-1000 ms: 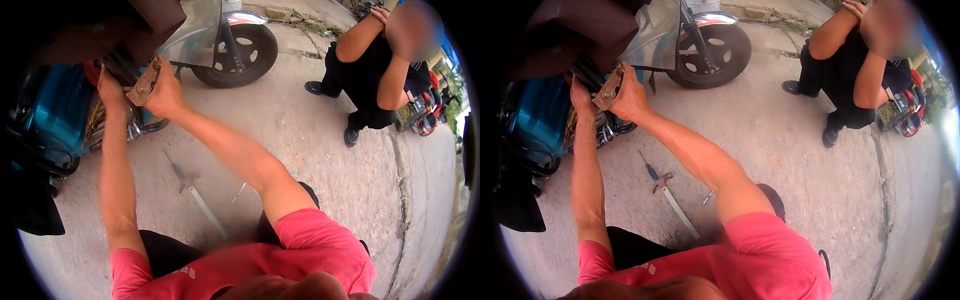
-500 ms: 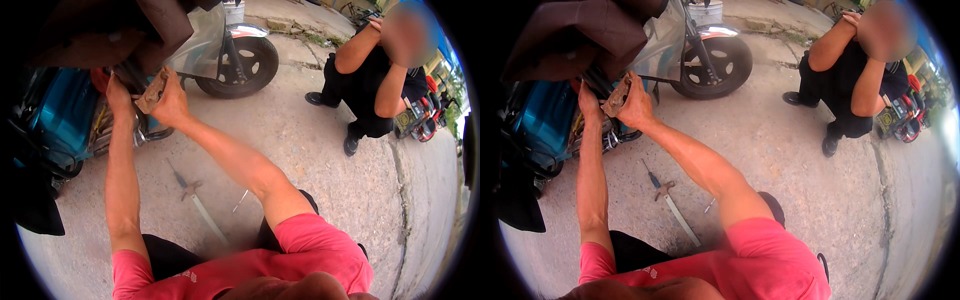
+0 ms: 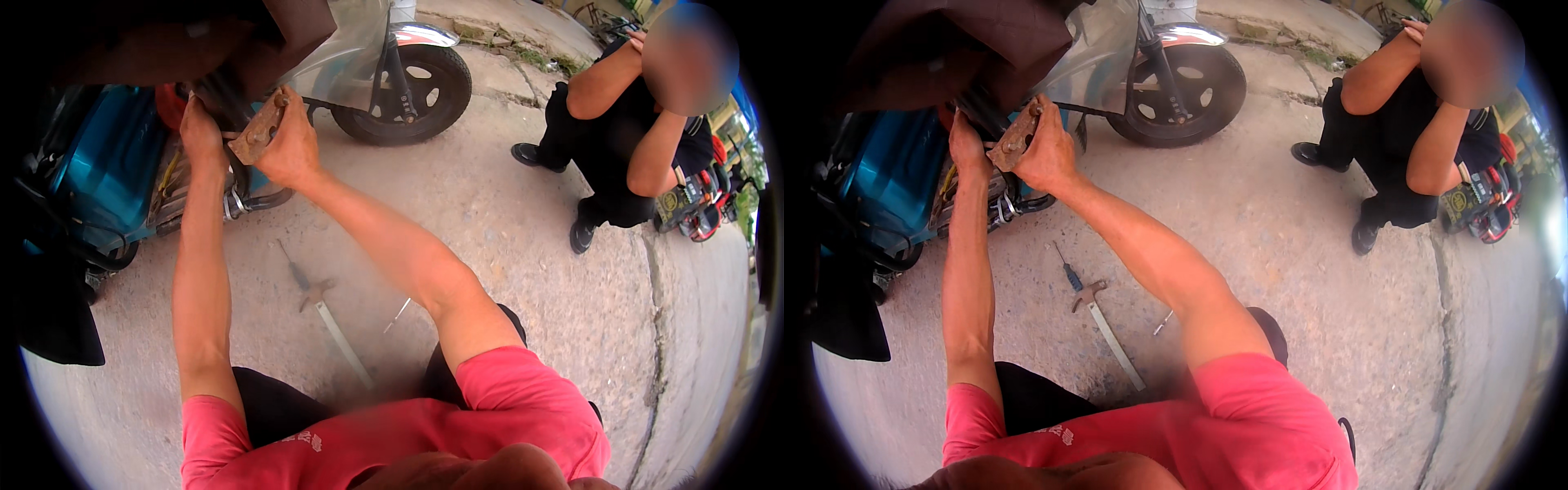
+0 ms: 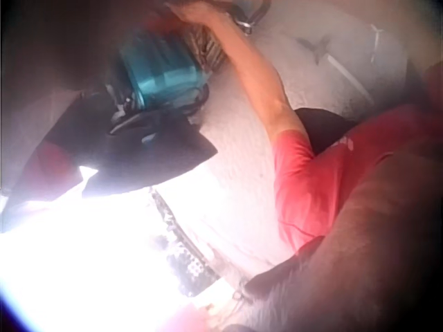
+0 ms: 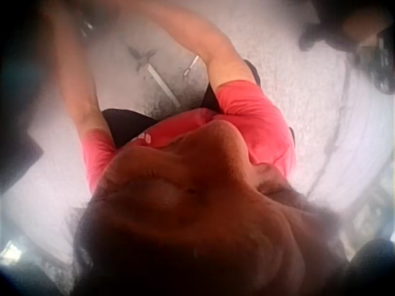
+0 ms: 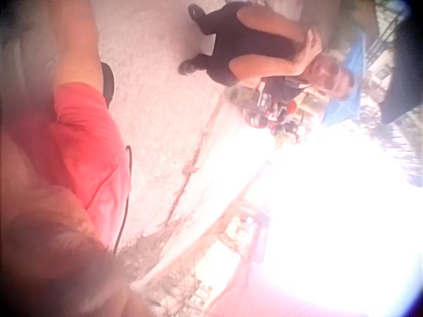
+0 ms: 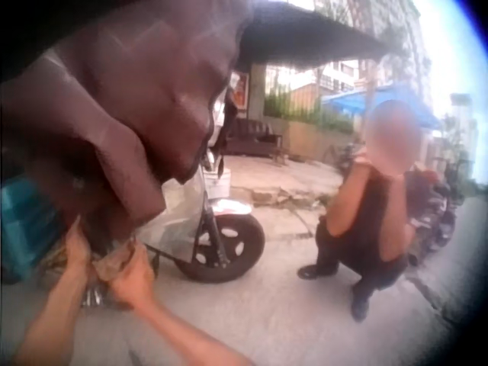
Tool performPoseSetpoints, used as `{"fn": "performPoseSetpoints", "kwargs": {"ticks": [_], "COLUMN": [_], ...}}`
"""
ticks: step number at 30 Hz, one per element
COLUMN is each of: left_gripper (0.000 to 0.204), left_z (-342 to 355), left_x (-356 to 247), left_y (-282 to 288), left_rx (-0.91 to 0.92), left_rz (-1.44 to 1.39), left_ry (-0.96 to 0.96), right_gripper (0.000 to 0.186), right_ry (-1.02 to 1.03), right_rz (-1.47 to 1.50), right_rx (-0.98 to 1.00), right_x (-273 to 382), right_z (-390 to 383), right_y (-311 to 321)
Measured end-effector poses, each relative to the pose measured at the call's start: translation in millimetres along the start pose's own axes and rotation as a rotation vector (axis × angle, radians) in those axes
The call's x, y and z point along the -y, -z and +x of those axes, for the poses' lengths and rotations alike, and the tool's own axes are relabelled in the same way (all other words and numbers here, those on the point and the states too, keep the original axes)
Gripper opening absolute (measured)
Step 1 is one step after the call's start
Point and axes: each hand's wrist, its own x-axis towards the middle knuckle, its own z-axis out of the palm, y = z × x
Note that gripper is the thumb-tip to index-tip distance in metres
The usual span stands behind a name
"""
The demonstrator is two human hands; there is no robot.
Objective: The person uses a socket wrench to unscrew bolts from a metal component on the rear of a blue electric vehicle, then removes a cardboard spacer and works with a screwdriver on the same assembly.
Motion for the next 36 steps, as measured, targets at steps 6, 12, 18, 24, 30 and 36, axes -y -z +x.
{"fn": "performPoseSetpoints", "kwargs": {"ticks": [6,12,18,24,30,36], "left_gripper": [0.043,0.042,0.052,0.065,0.056,0.04], "left_z": [2,1,19,-10,4,-11], "left_x": [-4,-3,-5,-137,-78,-46], "left_y": [0,-2,31,73,68,37], "left_rx": [-0.03,-0.004,-0.109,-0.26,0.057,0.151], "left_rz": [-0.011,-0.019,-0.084,-0.09,-0.084,0.02], "left_ry": [0.046,-0.02,0.095,-0.277,-0.135,-0.095], "right_gripper": [0.106,0.108,0.11,0.11,0.116,0.119], "right_ry": [-0.011,0.008,-0.014,0.023,0.008,-0.055], "right_rz": [-0.011,-0.022,-0.014,-0.047,-0.044,-0.046], "right_rx": [0.021,0.012,0.072,0.09,0.062,0.097], "right_x": [4,-6,-5,-6,-15,-9], "right_z": [0,0,2,-2,1,2], "right_y": [1,-3,-1,-3,2,-2]}}
